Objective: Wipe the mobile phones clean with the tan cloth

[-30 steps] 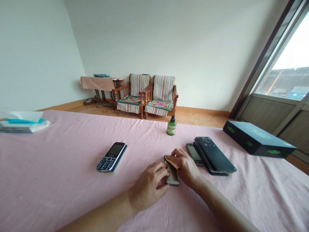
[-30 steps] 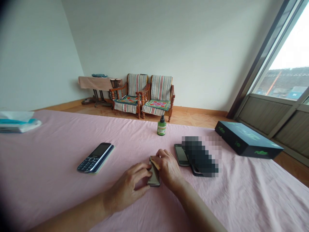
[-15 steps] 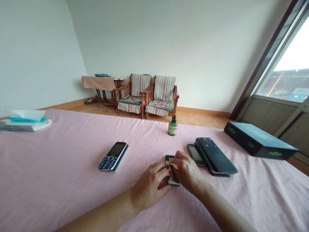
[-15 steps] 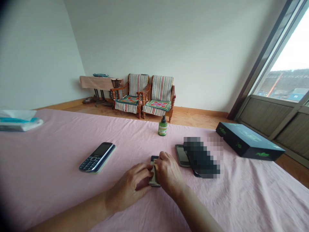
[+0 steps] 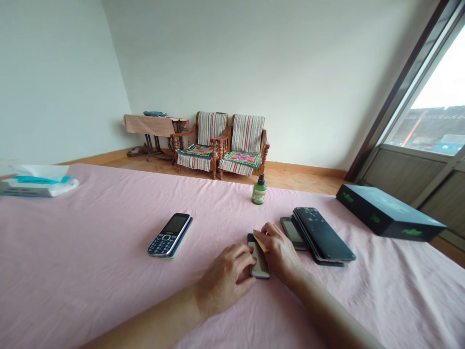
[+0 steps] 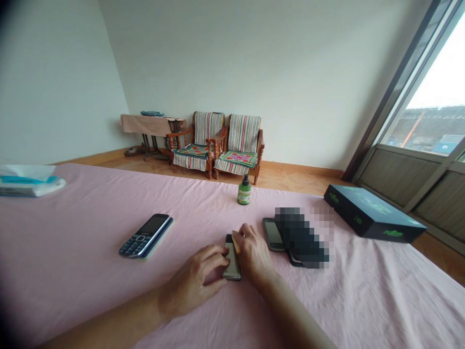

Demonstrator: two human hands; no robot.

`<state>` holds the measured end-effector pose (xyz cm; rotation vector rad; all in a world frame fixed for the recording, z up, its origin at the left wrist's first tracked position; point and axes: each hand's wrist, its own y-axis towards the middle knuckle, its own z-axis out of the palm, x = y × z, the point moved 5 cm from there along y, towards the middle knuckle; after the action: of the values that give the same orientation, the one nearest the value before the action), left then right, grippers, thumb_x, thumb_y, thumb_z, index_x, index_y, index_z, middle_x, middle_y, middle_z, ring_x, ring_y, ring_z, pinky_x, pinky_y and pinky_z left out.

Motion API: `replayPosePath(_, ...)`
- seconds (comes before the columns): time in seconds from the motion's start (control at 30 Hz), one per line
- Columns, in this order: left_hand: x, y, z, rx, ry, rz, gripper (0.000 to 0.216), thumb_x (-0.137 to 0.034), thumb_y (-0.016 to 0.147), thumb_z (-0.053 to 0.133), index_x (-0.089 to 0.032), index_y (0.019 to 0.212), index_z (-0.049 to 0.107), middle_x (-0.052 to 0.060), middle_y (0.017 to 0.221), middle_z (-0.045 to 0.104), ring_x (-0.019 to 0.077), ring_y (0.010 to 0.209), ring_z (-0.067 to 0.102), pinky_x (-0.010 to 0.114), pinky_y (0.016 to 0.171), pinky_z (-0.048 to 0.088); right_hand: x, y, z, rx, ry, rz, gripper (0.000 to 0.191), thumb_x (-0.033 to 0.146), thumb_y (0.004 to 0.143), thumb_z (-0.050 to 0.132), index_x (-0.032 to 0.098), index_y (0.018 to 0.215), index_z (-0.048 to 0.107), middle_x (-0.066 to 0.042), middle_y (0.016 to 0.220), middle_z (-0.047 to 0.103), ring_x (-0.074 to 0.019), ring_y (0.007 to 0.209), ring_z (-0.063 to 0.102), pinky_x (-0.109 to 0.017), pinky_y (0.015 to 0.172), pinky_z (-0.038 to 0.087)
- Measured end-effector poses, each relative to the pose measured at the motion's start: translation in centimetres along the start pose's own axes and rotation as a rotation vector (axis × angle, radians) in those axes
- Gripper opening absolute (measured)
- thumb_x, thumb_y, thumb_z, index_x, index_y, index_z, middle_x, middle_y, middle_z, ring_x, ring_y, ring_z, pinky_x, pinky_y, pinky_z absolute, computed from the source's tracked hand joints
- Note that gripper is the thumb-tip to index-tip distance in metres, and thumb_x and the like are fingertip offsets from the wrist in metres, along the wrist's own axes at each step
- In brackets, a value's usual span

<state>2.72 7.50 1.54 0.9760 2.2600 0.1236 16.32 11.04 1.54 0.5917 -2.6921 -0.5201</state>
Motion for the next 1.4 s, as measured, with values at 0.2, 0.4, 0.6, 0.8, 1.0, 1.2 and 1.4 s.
replayPosePath(0.2,0.0,0.0,0.1,0.003,-0.009,0.006,0.029,-0.009,0.073,0.067,-0.018,0.100,0.061,0.006,0.110,0.058,0.0228,0.105,0.055,0.036,0.095,0.045,0.5,0.1,0.1,0.021,0.019,-0.054,0.011,0.010,0.083,0.057,0.019,0.086,0.063,-0.003,0.088,0.054,-0.0163,0.082,0.050,-0.024,0.067,0.039)
replayPosePath(0.4,-0.1,0.1,-0.1,0.005,-0.039,0.013,0.034,-0.007,0.073,0.066,-0.021,0.103,0.060,0.005,0.110,0.059,0.0226,0.105,0.054,0.036,0.095,0.045,1.5,-0.4,-0.4,0.036,0.046,-0.108,0.015,0.006,0.081,0.057,0.019,0.081,0.062,-0.003,0.086,0.055,-0.0167,0.081,0.049,-0.024,0.067,0.039)
replayPosePath(0.6,-0.3,0.1,-0.2,0.016,-0.057,0.001,0.035,-0.007,0.074,0.065,-0.022,0.105,0.059,0.005,0.116,0.058,0.0230,0.109,0.054,0.036,0.098,0.044,1.9,-1.2,-0.1,-0.018,0.017,-0.002,0.022,-0.003,0.076,0.050,0.017,0.070,0.058,-0.004,0.079,0.051,-0.0150,0.069,0.048,-0.025,0.061,0.038)
replayPosePath(0.8,0.0,0.1,-0.2,0.016,-0.033,-0.018,0.027,-0.009,0.074,0.067,-0.021,0.098,0.062,0.005,0.111,0.059,0.0232,0.104,0.056,0.037,0.095,0.046,0.9,-0.5,0.6,-0.049,0.021,0.068,0.019,-0.001,0.075,0.052,0.016,0.073,0.059,-0.005,0.081,0.051,-0.0155,0.071,0.048,-0.024,0.061,0.039)
replayPosePath(1.0,0.1,0.0,-0.1,0.010,-0.056,-0.018,0.030,-0.008,0.074,0.066,-0.022,0.101,0.061,0.004,0.113,0.058,0.0220,0.107,0.055,0.036,0.097,0.045,0.8,-0.9,0.3,-0.023,0.096,-0.010,0.019,0.001,0.075,0.053,0.018,0.075,0.060,-0.004,0.084,0.052,-0.0163,0.078,0.050,-0.024,0.065,0.040)
replayPosePath(1.2,-0.1,0.1,-0.2,0.021,-0.059,-0.024,0.033,-0.007,0.074,0.065,-0.022,0.103,0.061,0.005,0.116,0.057,0.0232,0.109,0.054,0.038,0.098,0.044,1.1,-0.8,0.6,-0.078,0.104,0.042,0.022,0.001,0.080,0.049,0.017,0.071,0.060,-0.005,0.081,0.051,-0.0160,0.073,0.048,-0.025,0.061,0.040)
replayPosePath(1.4,-0.2,0.2,-0.2,0.011,-0.058,-0.022,0.029,-0.007,0.074,0.064,-0.022,0.099,0.062,0.004,0.110,0.059,0.0226,0.104,0.055,0.036,0.094,0.046,1.1,-0.9,0.2,-0.050,0.131,0.009,0.020,0.000,0.075,0.053,0.018,0.071,0.060,-0.004,0.082,0.052,-0.0166,0.077,0.050,-0.024,0.063,0.041)
